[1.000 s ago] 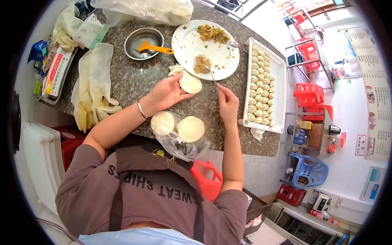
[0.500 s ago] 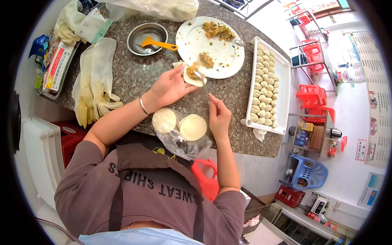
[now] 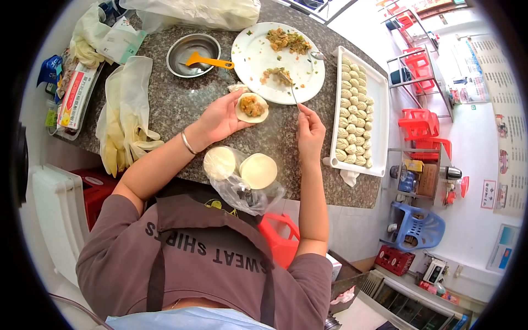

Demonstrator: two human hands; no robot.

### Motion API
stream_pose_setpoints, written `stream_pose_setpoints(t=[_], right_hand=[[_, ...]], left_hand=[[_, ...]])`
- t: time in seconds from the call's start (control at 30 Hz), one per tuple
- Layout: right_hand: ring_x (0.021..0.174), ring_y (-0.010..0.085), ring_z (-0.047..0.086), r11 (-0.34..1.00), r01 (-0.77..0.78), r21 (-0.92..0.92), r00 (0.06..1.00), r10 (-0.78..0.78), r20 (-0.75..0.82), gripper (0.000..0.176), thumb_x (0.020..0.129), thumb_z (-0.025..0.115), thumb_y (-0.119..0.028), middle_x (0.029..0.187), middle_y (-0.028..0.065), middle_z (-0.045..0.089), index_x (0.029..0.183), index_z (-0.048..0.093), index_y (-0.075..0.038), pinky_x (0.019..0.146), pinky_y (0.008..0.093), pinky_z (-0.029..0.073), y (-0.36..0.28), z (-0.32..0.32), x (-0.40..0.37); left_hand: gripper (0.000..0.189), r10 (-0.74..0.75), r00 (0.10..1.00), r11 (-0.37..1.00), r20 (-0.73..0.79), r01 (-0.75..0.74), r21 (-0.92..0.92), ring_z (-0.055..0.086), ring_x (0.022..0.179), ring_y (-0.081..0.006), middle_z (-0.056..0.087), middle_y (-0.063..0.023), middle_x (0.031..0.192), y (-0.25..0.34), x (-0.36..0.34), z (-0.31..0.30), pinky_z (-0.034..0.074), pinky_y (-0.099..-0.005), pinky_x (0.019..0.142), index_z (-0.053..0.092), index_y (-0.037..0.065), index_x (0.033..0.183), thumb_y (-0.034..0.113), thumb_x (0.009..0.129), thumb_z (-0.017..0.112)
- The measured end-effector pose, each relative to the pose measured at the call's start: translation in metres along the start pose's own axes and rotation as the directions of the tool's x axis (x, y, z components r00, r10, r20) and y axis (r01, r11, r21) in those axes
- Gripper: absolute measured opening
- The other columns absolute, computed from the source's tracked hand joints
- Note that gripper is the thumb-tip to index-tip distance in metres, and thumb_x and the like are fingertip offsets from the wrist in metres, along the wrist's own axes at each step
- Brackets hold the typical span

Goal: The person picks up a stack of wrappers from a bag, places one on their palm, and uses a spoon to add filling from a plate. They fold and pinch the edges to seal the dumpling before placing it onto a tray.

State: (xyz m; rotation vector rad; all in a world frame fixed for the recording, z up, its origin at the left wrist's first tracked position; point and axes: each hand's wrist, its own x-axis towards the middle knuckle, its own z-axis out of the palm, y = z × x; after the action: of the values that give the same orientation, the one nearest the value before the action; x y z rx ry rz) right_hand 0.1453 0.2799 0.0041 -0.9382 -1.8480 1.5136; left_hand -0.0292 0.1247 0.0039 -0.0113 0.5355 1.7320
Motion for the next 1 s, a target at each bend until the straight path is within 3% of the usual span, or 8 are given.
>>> stream_pose_setpoints(t=[0.2, 0.3, 0.37, 0.57, 0.67, 0.77, 0.9, 1.0], right_hand=[[0.054, -0.0009, 0.035, 0.998, 0.055, -0.039, 0.998, -0.054, 0.036, 0.023, 0.095, 0.057, -0.007, 0.067, -0.0097, 0.047, 0.115, 0.067, -0.003, 0.047, 0.0174, 0.027, -0.002, -0.009, -0.014], [0.057, 0.0008, 0.039, 0.972, 0.224, -0.069, 0.968, -0.214, 0.132, 0.024, 0.092, 0.059, -0.003, 0.07, -0.0076, 0.052, 0.114, 0.068, -0.003, 0.05, 0.0179, 0.03, -0.012, -0.001, -0.029], [0.06, 0.0022, 0.044, 0.879, 0.363, -0.31, 0.919, -0.282, 0.276, 0.024, 0.09, 0.06, 0.0, 0.074, -0.0054, 0.057, 0.112, 0.069, -0.003, 0.052, 0.018, 0.033, -0.017, 0.003, -0.032], [0.06, 0.0033, 0.047, 0.94, 0.284, -0.188, 0.955, -0.259, 0.147, 0.025, 0.088, 0.061, 0.001, 0.073, 0.0006, 0.06, 0.111, 0.069, -0.002, 0.054, 0.0198, 0.037, -0.007, -0.006, -0.019], [0.063, 0.0046, 0.047, 0.831, 0.385, -0.402, 0.923, -0.334, 0.193, 0.024, 0.089, 0.06, 0.0, 0.074, -0.0006, 0.059, 0.112, 0.068, -0.002, 0.056, 0.0202, 0.038, -0.003, -0.009, -0.009], [0.063, 0.0024, 0.042, 0.881, 0.339, -0.329, 0.941, -0.324, 0.101, 0.024, 0.092, 0.058, -0.002, 0.075, -0.0049, 0.056, 0.114, 0.067, -0.001, 0.054, 0.019, 0.034, 0.009, -0.012, -0.002], [0.062, 0.005, 0.045, 0.787, 0.466, -0.406, 0.882, -0.377, 0.282, 0.026, 0.09, 0.06, -0.001, 0.076, 0.0012, 0.061, 0.114, 0.067, -0.004, 0.056, 0.0214, 0.038, -0.007, -0.002, -0.006], [0.061, 0.0115, 0.052, 0.737, 0.456, -0.499, 0.889, -0.402, 0.22, 0.024, 0.089, 0.06, -0.003, 0.08, 0.007, 0.066, 0.111, 0.068, -0.007, 0.059, 0.025, 0.043, 0.009, -0.012, 0.0]], left_hand=[[0.045, 0.052, 0.994, 0.989, 0.096, -0.065, 0.135, 0.056, 0.12, -0.0253, 0.052, -0.0133, 0.132, 0.009, -0.004, 0.008, 0.051, -0.0387, 0.099, 0.038, 0.003, 0.136, 0.034, 0.104, 0.037], [0.047, 0.107, 0.988, 0.963, 0.11, -0.131, 0.236, 0.055, 0.12, -0.0252, 0.053, -0.0154, 0.13, 0.014, -0.002, 0.005, 0.049, -0.037, 0.1, 0.04, -0.001, 0.135, 0.034, 0.104, 0.038], [0.047, 0.158, 0.983, 0.96, 0.092, -0.174, 0.22, 0.055, 0.119, -0.0251, 0.054, -0.0166, 0.13, 0.015, 0.0, 0.003, 0.048, -0.0368, 0.101, 0.041, -0.003, 0.133, 0.033, 0.104, 0.039], [0.047, 0.268, 0.961, 0.938, 0.065, -0.275, 0.21, 0.055, 0.12, -0.0241, 0.053, -0.019, 0.129, 0.015, 0.003, 0.001, 0.045, -0.0377, 0.104, 0.047, -0.007, 0.128, 0.032, 0.103, 0.041], [0.045, 0.294, 0.956, 0.922, 0.018, -0.288, 0.259, 0.054, 0.12, -0.0232, 0.054, -0.0178, 0.128, 0.015, 0.002, 0.002, 0.045, -0.0368, 0.104, 0.047, -0.006, 0.128, 0.031, 0.103, 0.042], [0.042, 0.312, 0.95, 0.912, -0.012, -0.295, 0.286, 0.055, 0.119, -0.0228, 0.054, -0.0165, 0.128, 0.016, 0.0, 0.008, 0.046, -0.0357, 0.102, 0.048, -0.004, 0.128, 0.029, 0.102, 0.044], [0.039, 0.308, 0.951, 0.929, -0.017, -0.297, 0.222, 0.057, 0.116, -0.0225, 0.055, -0.0151, 0.127, 0.014, 0.005, -0.004, 0.048, -0.0352, 0.1, 0.049, -0.002, 0.127, 0.027, 0.101, 0.047], [0.039, 0.333, 0.942, 0.915, -0.04, -0.312, 0.256, 0.058, 0.115, -0.022, 0.055, -0.0148, 0.126, 0.011, 0.008, -0.007, 0.049, -0.0347, 0.098, 0.049, -0.002, 0.128, 0.027, 0.101, 0.047]])
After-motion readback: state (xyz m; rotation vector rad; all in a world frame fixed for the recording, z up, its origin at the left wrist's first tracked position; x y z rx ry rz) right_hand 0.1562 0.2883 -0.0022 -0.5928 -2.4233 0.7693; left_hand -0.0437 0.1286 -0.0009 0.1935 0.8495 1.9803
